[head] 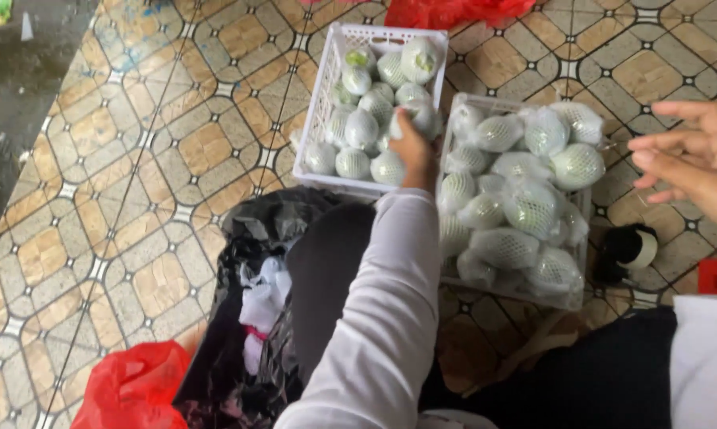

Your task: The person is wrapping individual guavas in white foam protective nets and then placing them into white plastic crates for storage or transport.

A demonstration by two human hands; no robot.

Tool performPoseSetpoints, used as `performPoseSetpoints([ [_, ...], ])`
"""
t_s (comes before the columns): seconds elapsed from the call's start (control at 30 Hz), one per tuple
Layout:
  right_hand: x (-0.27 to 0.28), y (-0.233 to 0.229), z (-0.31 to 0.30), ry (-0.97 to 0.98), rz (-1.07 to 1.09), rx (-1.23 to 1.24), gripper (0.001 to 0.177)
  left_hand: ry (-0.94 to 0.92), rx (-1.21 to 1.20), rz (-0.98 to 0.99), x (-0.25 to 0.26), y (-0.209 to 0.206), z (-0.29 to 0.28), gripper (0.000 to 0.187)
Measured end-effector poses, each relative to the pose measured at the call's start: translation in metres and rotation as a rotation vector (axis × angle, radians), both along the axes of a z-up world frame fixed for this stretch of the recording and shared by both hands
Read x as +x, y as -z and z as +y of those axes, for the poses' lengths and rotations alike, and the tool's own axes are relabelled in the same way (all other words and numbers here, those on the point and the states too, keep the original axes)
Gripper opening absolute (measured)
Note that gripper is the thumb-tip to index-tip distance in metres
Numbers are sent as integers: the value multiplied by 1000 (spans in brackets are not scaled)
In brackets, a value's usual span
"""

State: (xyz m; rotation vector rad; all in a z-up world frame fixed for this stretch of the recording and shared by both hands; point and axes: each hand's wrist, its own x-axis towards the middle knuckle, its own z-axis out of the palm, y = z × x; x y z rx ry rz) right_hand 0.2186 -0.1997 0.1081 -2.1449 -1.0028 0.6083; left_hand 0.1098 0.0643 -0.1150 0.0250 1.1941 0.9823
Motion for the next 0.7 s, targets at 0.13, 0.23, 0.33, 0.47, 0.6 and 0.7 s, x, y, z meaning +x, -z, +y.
performPoseSetpoints([
  [0.13,28,14,-27,65,25,61,61,11,-39,25,-11,19,30,108],
  [0.23,9,-16,-15,76,-53,8,56,93,70,-100,-13,-4,44,111],
  [0.33,8,-18,-22,136,-52,-103,56,316,174,123,5,28,23,118],
  [0.47,4,-34,-25,73,-74,-68,52,1048,930,793,43,51,-59,98],
  [0.6,-9,-49,-19,162,6,-171,55,1848,1303,938,31,-4,-145,125],
  [0.7,0,-37,-29,134,-23,-122,55,1806,1579,1078,48,74,-153,140],
])
